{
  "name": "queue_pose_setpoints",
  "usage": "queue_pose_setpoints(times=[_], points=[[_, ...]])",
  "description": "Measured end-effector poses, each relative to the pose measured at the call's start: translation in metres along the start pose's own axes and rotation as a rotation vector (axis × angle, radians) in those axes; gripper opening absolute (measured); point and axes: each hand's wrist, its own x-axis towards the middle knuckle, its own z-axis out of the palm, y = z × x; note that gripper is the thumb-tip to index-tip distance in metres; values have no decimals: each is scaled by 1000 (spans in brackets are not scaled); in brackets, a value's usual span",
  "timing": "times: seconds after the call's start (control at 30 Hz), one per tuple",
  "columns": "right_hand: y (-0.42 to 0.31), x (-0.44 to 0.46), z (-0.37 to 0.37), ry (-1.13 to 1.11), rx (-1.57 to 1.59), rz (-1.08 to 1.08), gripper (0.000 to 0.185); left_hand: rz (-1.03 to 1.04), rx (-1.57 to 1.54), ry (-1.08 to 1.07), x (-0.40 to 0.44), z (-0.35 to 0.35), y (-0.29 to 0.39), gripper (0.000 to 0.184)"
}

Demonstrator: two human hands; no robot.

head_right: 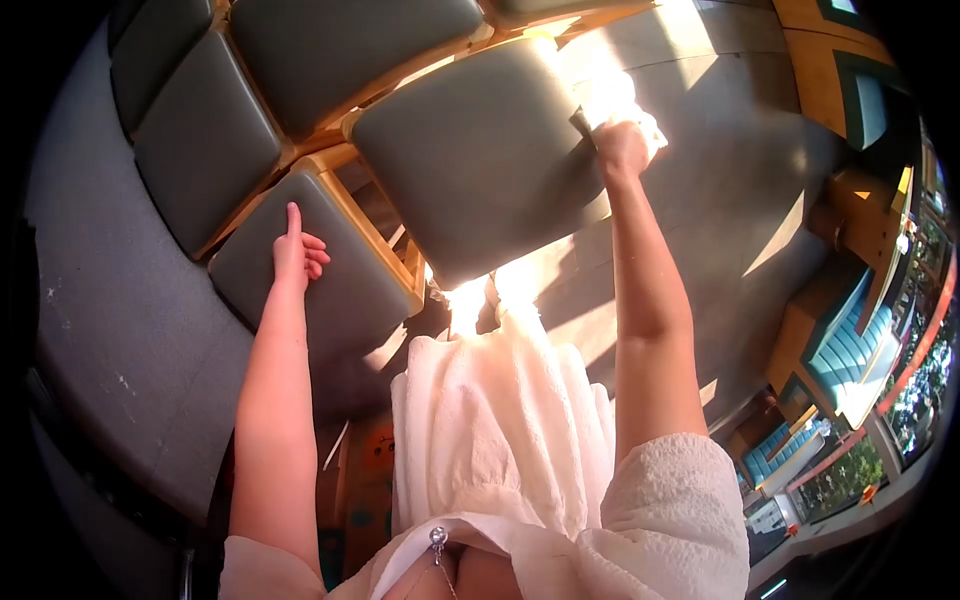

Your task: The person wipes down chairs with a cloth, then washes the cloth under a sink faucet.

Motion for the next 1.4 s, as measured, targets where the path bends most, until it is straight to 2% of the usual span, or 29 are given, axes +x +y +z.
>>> queue_pose_setpoints(times=[0.03,0.07,0.13,0.17,0.2,0.27,0.33,0.37,0.43,0.47,0.5,0.53,0.6,0.63,0.7,0.73,0.8,0.87,0.93,1.0,1.07,1.13,1.2,1.27,1.33,1.4], points=[[12,10,-9,57,85,11,36,-16,4,15,1,1,1,77],[-7,-6,-34,290,75,-161,32,-19,3,17,1,1,-1,77],[-44,-26,-34,698,35,-577,21,-5,7,35,4,1,-2,78],[-74,-56,-45,390,219,-665,12,1,18,34,4,2,0,78],[-100,-82,-34,448,313,-854,8,-17,22,50,3,2,0,78],[-125,-138,1,82,250,-1057,28,-27,28,64,1,5,2,79],[-133,-133,19,170,168,-1133,32,-54,43,78,1,4,2,79],[-132,-116,16,254,240,-1022,32,-57,49,86,0,5,3,79],[-111,-64,10,114,237,-653,29,-61,48,92,-1,5,1,79],[-92,-40,14,377,123,-641,27,-44,41,94,-1,5,2,79],[-71,-22,22,350,183,-650,27,-55,30,93,-2,6,3,77],[-54,-15,16,200,339,-520,26,-51,28,86,-3,7,3,77],[2,12,18,-204,262,-140,29,-46,50,102,-2,6,3,77],[23,5,10,-222,625,7,32,-44,50,98,-2,6,3,76],[28,1,-22,-151,469,-126,36,-36,32,92,-1,7,4,76],[21,-4,-39,-233,637,-62,37,-32,32,85,-2,6,1,76],[-8,-11,-39,2,381,-529,39,-42,45,92,1,5,1,77],[-44,-12,-16,286,191,-801,35,-47,59,93,2,5,-1,79],[-61,-18,6,204,201,-758,34,-48,59,103,3,5,1,78],[-45,-28,12,252,217,-774,34,-50,65,103,2,7,0,78],[-6,-54,20,279,240,-589,31,-32,55,108,3,5,0,78],[40,-103,32,235,213,-424,37,-36,50,109,1,7,0,77],[55,-155,38,318,150,-365,38,-26,50,114,3,6,0,77],[44,-211,54,181,54,-438,40,-29,46,111,2,5,-3,77],[0,-258,47,159,214,-513,39,-25,37,95,1,5,0,78],[-34,-276,41,45,279,-740,39,-23,39,98,2,5,-1,78]])
